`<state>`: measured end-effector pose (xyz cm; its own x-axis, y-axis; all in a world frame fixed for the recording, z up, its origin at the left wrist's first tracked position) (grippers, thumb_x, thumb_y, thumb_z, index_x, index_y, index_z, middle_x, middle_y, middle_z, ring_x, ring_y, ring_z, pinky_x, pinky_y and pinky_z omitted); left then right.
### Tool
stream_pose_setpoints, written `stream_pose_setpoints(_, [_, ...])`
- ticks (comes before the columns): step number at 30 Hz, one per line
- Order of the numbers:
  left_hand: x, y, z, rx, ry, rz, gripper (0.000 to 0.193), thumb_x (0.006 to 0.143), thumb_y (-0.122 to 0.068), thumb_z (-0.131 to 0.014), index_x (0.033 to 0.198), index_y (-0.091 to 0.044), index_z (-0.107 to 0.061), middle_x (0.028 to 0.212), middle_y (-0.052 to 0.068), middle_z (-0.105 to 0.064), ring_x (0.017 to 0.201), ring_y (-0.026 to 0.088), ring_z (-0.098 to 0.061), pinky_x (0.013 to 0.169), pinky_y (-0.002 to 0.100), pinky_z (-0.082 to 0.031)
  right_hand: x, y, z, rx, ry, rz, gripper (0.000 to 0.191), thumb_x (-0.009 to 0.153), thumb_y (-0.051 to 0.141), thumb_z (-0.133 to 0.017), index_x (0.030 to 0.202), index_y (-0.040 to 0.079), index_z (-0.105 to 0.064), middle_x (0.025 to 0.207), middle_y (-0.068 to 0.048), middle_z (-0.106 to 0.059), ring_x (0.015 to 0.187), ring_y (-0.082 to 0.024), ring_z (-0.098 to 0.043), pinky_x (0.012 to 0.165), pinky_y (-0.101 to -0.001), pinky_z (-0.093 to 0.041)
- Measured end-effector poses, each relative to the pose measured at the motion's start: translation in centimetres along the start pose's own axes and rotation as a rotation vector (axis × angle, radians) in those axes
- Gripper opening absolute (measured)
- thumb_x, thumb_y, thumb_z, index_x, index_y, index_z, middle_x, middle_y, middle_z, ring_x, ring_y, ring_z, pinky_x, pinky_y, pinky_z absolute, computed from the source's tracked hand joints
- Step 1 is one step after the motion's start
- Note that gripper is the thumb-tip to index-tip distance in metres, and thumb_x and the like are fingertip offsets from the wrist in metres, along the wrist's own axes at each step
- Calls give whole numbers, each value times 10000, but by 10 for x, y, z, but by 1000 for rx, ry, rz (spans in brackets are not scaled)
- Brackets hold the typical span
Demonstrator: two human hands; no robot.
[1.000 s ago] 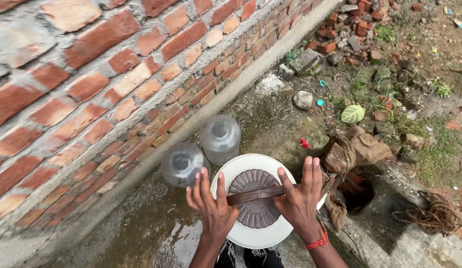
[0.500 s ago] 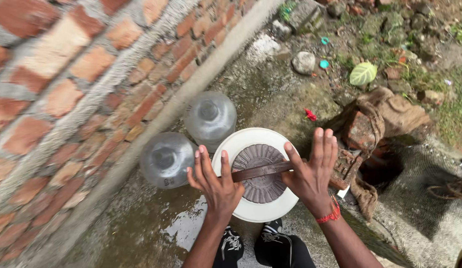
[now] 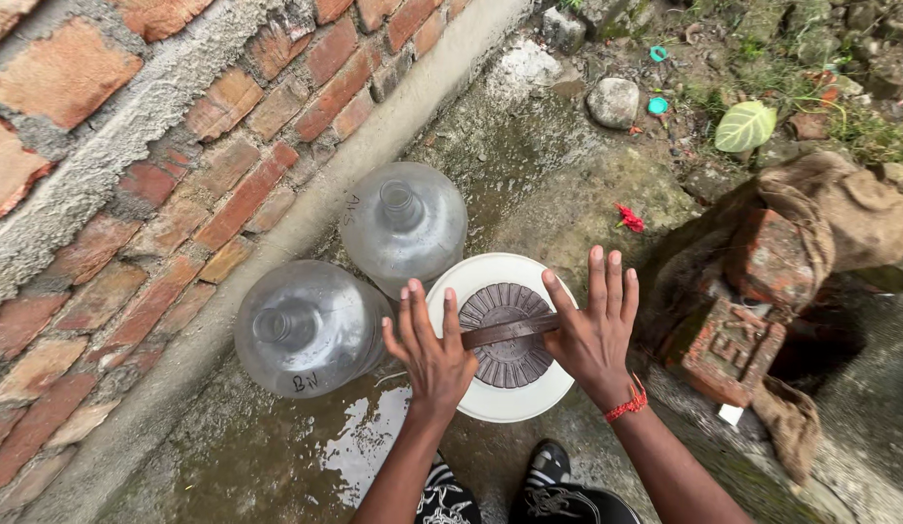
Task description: The person washes an insulated plastic water cooler on the wet concrete ground, scrubbing its interior and exterior, rinsing it under a tap, filling it with water, and fitting the lid before carrying it away.
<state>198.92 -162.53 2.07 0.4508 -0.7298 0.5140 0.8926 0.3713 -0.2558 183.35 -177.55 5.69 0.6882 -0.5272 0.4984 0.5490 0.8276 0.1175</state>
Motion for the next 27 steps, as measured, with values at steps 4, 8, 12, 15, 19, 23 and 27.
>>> stream_pose_setpoints(4, [-12,8,-35,8,51,14,1060,627,-72,-762,1586,-106,-311,1614,316,-276,1492,458,-300,1128,722,-174,-8,-4,-35,-35,168,-61,991,575,125,-791,1508,304,-510,1643,-195,-329,1539,-415,-265,1223,-649,-209])
stream_pose_setpoints(8, [-24,16,-69,67,133,-20,844,679,-18,-732,1488,-114,-511,1562,180,-434,1448,361,-397,1136,656,-223,-19,-7,-67,-33,329,-19,679,602,176,-810,1262,238,-666,1483,-69,-564,1439,-326,-450,1193,-640,-207])
stream_pose_setpoints(12, [-33,24,-110,-233,389,-16,391,744,36,-697,1118,-78,-707,1111,91,-697,1086,289,-656,987,516,-452,-37,-12,-102,121,497,-118,360,793,200,-759,1149,161,-723,1107,-27,-732,1063,-238,-656,1077,-549,-405])
stream_pose_setpoints(15, [-37,33,-128,-413,485,102,286,743,60,-676,995,-72,-708,954,111,-716,957,351,-689,845,475,-525,-46,-19,-127,201,671,-223,263,827,201,-726,1087,160,-720,980,-39,-723,994,-255,-679,877,-425,-548])
stream_pose_setpoints(19, [-32,43,-132,-591,490,138,211,750,-36,-771,943,-43,-686,946,148,-697,949,377,-675,850,464,-542,-40,-20,-142,328,657,-111,265,748,150,-730,1012,127,-729,945,-49,-726,1002,-276,-672,858,-414,-556])
stream_pose_setpoints(23, [-32,49,-130,-474,591,171,291,687,-86,-815,951,-48,-698,957,133,-710,959,352,-667,856,477,-523,-38,-12,-153,328,860,-138,269,813,200,-729,1075,137,-717,1017,-61,-706,1043,-291,-660,880,-431,-547])
stream_pose_setpoints(27, [-51,34,-121,-363,742,130,265,751,-125,-808,1002,-96,-723,1003,97,-724,992,302,-672,908,462,-507,-51,7,-133,252,915,-100,356,834,274,-725,1170,164,-677,1237,-68,-647,1153,-306,-623,1065,-485,-445])
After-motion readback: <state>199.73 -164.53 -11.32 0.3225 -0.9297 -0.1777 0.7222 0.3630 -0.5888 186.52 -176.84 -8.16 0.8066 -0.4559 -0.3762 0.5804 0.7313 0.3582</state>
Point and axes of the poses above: each hand's wrist, its own x-axis towards the middle knuckle, its own z-axis out of the back of the hand, y = z × x, the point moved 4 cm from there along x, towards the middle knuckle
